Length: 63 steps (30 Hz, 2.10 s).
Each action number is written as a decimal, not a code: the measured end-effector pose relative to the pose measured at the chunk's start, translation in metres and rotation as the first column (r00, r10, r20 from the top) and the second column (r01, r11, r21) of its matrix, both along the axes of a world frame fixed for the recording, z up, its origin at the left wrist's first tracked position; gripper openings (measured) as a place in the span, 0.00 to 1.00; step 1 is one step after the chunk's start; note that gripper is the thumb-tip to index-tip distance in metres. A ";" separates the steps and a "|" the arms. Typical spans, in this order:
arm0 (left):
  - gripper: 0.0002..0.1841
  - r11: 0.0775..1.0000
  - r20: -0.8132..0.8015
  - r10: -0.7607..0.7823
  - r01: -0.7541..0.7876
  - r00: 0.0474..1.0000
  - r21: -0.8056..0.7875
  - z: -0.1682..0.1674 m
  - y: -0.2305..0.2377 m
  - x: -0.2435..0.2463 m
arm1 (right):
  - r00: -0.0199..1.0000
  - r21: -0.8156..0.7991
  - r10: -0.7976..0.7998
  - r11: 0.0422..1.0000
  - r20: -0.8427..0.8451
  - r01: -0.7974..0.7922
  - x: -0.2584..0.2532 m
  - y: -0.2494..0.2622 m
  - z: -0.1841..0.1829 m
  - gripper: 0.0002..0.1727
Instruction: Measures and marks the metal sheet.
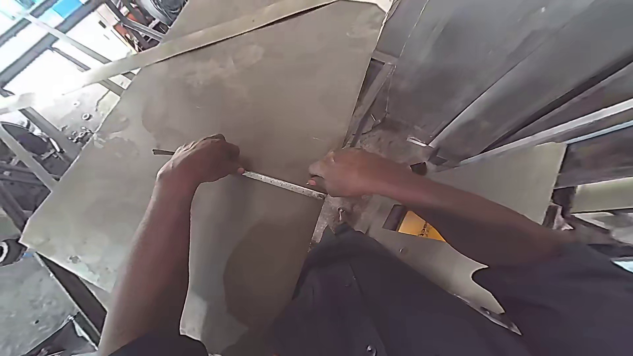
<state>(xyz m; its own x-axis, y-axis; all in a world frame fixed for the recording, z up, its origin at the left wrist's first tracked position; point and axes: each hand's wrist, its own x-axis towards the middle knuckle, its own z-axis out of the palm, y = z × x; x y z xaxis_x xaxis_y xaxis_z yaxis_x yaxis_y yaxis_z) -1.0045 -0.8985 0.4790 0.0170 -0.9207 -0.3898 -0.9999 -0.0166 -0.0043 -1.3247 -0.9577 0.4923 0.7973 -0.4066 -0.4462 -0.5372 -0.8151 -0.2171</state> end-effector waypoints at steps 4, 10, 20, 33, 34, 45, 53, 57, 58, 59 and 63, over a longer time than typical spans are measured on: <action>0.17 1.000 0.011 -0.009 0.009 1.000 0.007 0.000 -0.001 0.000 | 0.999 -0.039 0.037 0.999 0.014 -0.036 0.007 0.003 0.003 0.18; 0.18 0.999 -0.003 -0.046 0.046 0.999 0.000 -0.006 -0.003 0.004 | 0.996 -0.041 0.043 0.998 -0.082 -0.047 0.022 0.006 0.014 0.17; 0.18 0.999 0.013 -0.044 0.043 0.999 0.021 0.000 -0.004 -0.001 | 0.993 -0.027 0.066 0.997 -0.095 -0.068 0.030 0.000 0.008 0.19; 0.17 0.998 0.026 -0.037 0.036 0.999 0.043 -0.002 -0.005 -0.003 | 0.993 -0.313 0.073 0.945 -0.094 -0.099 0.045 -0.004 0.028 0.10; 0.16 0.998 0.017 -0.057 0.057 0.998 0.038 -0.002 -0.007 -0.002 | 0.993 -0.317 0.065 0.944 -0.100 -0.093 0.045 -0.012 0.030 0.11; 0.18 0.998 0.011 -0.028 0.028 1.000 0.049 0.003 -0.005 -0.006 | 0.988 -0.046 0.088 0.994 -0.126 -0.094 0.034 0.003 0.011 0.18; 0.19 0.997 0.035 -0.026 0.024 0.999 0.073 0.006 -0.005 -0.008 | 0.983 -0.057 0.090 0.993 -0.162 -0.101 0.037 0.005 0.017 0.16; 0.18 0.998 0.033 -0.033 0.032 0.999 0.052 0.001 -0.005 -0.003 | 0.982 -0.150 0.083 0.983 -0.170 -0.109 0.040 0.017 0.022 0.11; 0.18 0.998 0.037 -0.035 0.033 0.999 0.056 0.002 -0.004 -0.003 | 0.982 -0.194 0.075 0.975 -0.176 -0.109 0.040 0.016 0.023 0.11; 0.18 0.997 0.043 -0.036 0.033 0.998 0.064 0.003 -0.004 -0.005 | 0.980 -0.250 0.051 0.963 -0.191 -0.099 0.040 0.011 0.024 0.11; 0.17 0.998 0.007 -0.047 0.047 0.999 0.030 0.003 -0.006 -0.003 | 0.989 -0.291 0.039 0.953 -0.145 -0.080 0.030 -0.026 0.036 0.15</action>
